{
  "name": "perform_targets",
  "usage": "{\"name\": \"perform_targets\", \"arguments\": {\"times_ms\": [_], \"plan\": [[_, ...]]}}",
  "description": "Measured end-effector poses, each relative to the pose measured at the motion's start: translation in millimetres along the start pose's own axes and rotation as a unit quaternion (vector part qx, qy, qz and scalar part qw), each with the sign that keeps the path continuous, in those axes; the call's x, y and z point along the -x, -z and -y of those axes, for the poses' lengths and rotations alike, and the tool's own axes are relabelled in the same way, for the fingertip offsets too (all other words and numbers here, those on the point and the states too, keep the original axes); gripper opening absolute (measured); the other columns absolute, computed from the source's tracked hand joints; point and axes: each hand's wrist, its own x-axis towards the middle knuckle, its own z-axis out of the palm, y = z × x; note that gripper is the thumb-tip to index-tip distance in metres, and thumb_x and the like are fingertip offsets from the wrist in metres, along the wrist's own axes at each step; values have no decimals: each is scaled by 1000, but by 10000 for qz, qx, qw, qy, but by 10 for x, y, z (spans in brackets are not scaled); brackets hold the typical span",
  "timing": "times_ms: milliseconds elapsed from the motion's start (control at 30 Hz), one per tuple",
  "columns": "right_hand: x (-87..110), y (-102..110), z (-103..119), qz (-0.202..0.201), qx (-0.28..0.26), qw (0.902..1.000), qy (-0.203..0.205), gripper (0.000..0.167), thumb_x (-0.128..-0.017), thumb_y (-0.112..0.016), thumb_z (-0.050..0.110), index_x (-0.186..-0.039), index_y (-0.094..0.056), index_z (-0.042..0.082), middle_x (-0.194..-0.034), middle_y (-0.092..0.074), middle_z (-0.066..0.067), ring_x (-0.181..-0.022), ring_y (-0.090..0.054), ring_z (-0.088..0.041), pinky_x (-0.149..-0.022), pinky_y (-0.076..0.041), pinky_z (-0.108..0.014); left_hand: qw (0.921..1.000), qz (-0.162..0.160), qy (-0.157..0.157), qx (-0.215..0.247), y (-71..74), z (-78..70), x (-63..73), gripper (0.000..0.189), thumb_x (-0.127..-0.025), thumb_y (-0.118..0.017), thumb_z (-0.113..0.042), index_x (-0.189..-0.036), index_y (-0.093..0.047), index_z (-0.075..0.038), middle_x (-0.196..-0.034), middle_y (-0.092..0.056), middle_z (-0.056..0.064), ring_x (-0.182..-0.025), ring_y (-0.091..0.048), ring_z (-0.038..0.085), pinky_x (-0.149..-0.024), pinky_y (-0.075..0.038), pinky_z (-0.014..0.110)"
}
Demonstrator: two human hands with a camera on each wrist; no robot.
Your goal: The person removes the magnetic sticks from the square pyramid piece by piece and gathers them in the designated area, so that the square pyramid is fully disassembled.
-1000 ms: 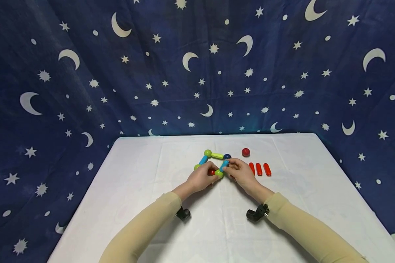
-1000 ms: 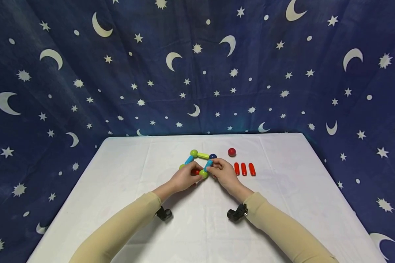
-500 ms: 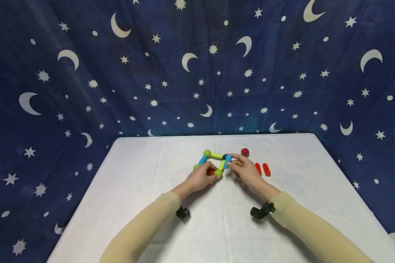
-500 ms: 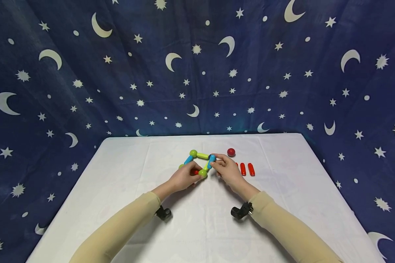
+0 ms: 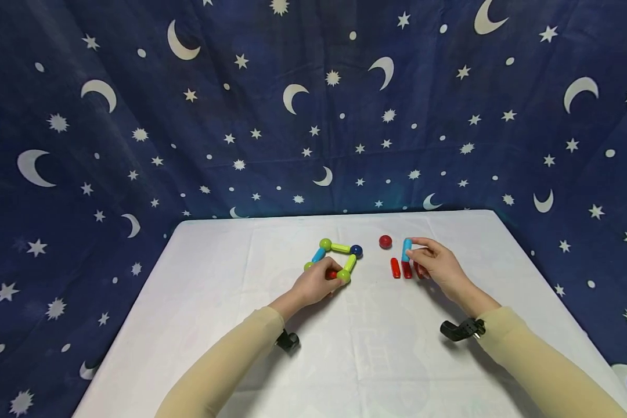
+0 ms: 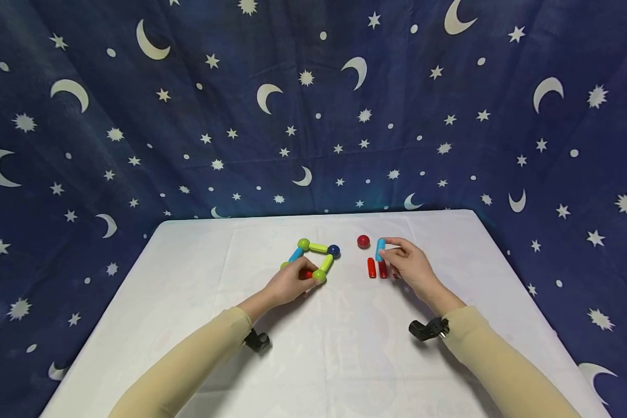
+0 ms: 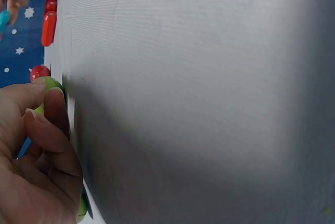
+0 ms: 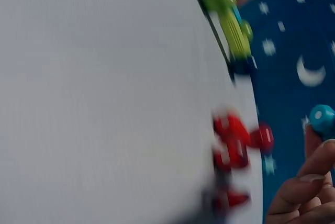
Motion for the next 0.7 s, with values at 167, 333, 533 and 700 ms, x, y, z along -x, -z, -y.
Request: {"name": "perform_targets", "arguments": {"times_ms": [167, 333, 533, 700], "plan": [[6, 423, -66, -77, 792, 9961, -392, 64, -99, -69, 39, -149, -48, 3, -101, -62, -13, -69, -50, -19, -62, -46, -32, 10000, -17, 35, -26, 8, -6, 11, 28, -98, -73, -28, -121, -62, -16, -98, -63, -4, -66, -65, 12, -60, -53, 30], [-8, 589, -178, 122, 1355, 9857, -997, 65, -98, -69, 39, -147, -50, 0, -87, -57, -9, -70, -51, -19, -63, -46, -31, 10000, -10, 28, -5, 4, 7, 14, 29, -97, -73, -29, -121, -62, -16, -98, -63, -5, -66, -65, 12, -60, -53, 30], [-25, 579, -300, 186, 1658, 9805, -1036, 63, -98, -70, 36, -144, -51, -4, -85, -58, -5, -72, -52, -19, -61, -45, -31, 10000, -17, -12, -27, -14, 12, 2, 30, -97, -73, -29, -121, -62, -16, -97, -63, -5, -66, -65, 12, -61, -52, 30], [-49, 533, -334, 105, 1883, 9777, -928, 63, -98, -70, 38, -141, -54, -4, -95, -59, -10, -75, -54, -21, -62, -46, -33, 10000, -25, -43, -18, -19, 7, -4, 30, -98, -73, -29, -122, -62, -15, -97, -63, -5, -66, -64, 12, -61, -52, 30]]}}
